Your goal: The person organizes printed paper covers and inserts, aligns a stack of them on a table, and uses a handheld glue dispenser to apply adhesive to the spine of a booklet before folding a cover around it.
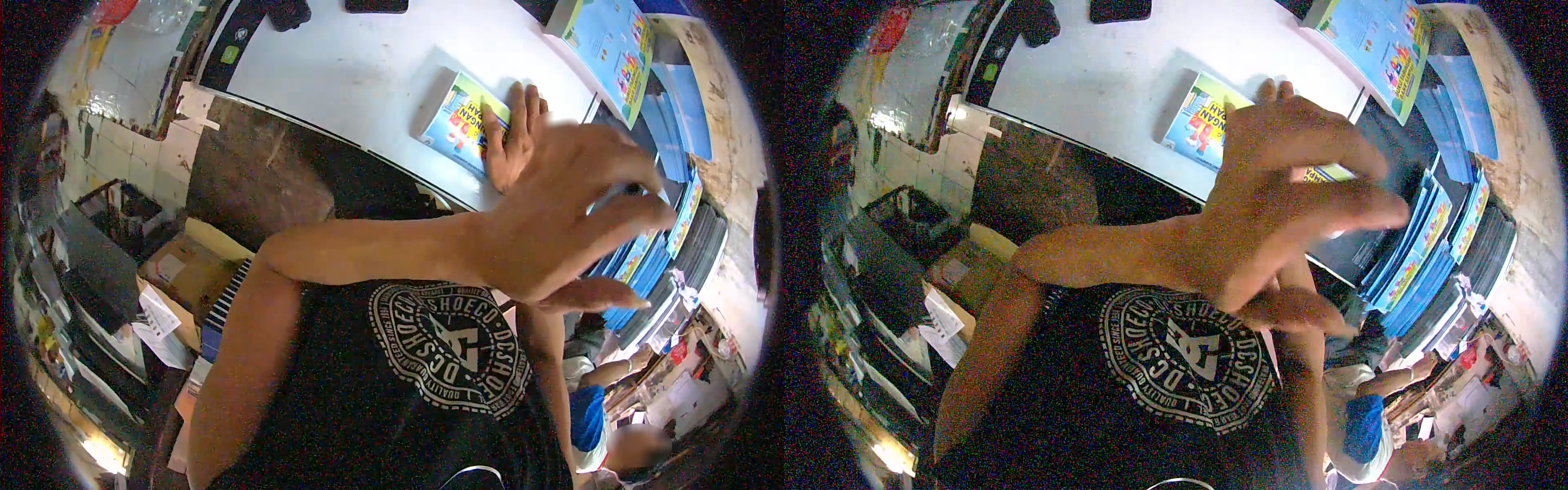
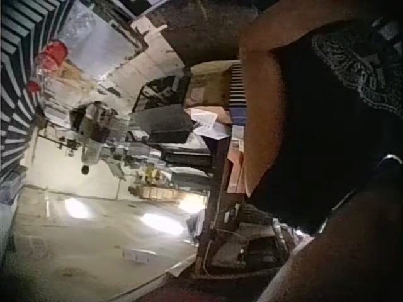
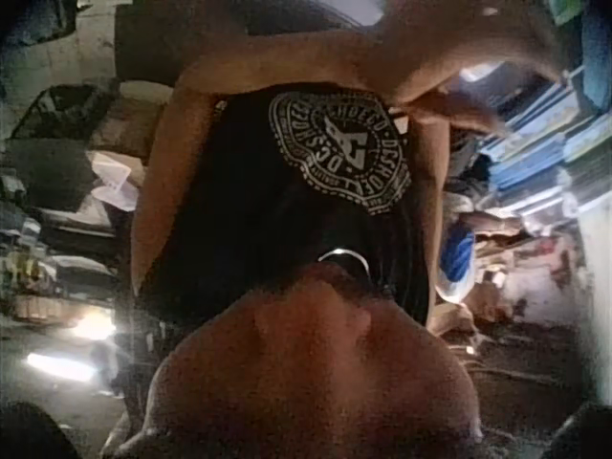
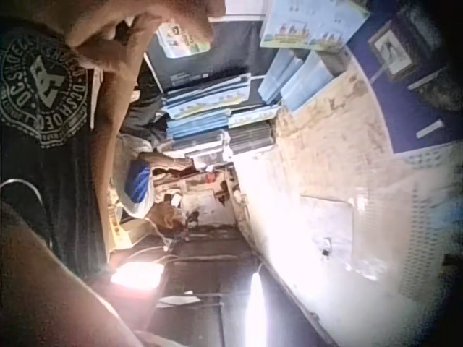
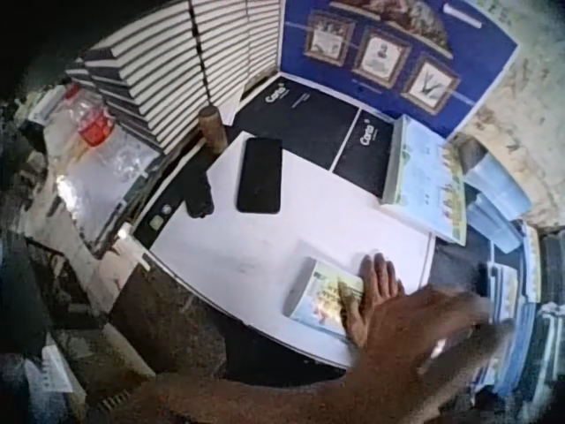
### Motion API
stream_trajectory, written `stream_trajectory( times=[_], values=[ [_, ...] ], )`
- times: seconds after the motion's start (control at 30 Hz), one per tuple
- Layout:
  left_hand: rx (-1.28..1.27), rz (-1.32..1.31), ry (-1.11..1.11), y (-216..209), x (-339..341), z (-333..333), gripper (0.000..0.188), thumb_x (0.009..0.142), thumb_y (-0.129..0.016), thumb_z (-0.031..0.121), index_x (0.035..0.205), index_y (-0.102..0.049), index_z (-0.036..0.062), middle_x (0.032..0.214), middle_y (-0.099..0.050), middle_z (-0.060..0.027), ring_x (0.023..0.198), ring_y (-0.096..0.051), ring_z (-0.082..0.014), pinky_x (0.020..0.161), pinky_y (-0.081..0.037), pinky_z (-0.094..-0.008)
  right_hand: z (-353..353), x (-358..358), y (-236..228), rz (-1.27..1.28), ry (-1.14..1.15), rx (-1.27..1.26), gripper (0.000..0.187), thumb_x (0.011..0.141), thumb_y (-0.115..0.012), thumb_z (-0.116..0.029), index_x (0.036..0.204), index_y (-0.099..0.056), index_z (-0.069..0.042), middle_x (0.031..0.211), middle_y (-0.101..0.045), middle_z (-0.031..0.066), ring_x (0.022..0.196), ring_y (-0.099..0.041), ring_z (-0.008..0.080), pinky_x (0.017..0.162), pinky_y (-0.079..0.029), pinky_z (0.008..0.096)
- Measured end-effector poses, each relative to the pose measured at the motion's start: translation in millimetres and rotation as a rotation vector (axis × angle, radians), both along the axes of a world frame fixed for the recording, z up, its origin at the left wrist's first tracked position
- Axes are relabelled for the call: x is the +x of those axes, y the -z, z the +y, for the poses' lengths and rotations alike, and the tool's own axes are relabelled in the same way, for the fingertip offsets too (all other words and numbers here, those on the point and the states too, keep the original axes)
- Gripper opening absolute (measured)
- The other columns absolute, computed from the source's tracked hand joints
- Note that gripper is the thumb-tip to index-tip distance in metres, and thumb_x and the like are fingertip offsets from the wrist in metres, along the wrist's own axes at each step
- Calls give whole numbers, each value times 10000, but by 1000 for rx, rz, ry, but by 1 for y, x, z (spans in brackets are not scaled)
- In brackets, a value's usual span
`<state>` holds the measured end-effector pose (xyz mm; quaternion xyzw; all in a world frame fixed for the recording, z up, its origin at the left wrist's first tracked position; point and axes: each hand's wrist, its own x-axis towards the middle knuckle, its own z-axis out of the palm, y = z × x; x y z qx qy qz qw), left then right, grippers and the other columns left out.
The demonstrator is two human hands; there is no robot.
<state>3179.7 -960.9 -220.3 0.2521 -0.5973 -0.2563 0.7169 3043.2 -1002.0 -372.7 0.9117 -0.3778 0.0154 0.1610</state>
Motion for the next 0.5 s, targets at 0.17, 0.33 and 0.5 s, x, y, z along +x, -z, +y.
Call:
stream_trajectory(
  times=[0.17,0.33,0.5],
  values=[
    [84,-54,-137,14,5,5,587,889,-567,618,1180,-597,110,1170,-533,-138,1066,-512,-345,983,-304,-561,8,34,-29,-307,458,269,615,983,-502,-428,1465,-437,-50,1533,-375,243,1414,-328,457,1167,-231,558],
    [106,-40,-173,26,6,1,604,907,-520,646,1190,-595,117,1195,-536,-136,1075,-515,-347,1022,-244,-636,7,33,-28,-293,458,269,618,982,-497,-427,1468,-432,-52,1538,-368,242,1414,-329,455,1157,-246,560],
    [63,-70,-65,40,1,-2,653,892,-515,674,1230,-572,118,1225,-522,-140,1116,-502,-365,1044,-212,-675,11,39,-30,-246,463,217,618,980,-489,-427,1468,-431,-53,1544,-360,239,1418,-325,450,1150,-260,556]
  ],
)
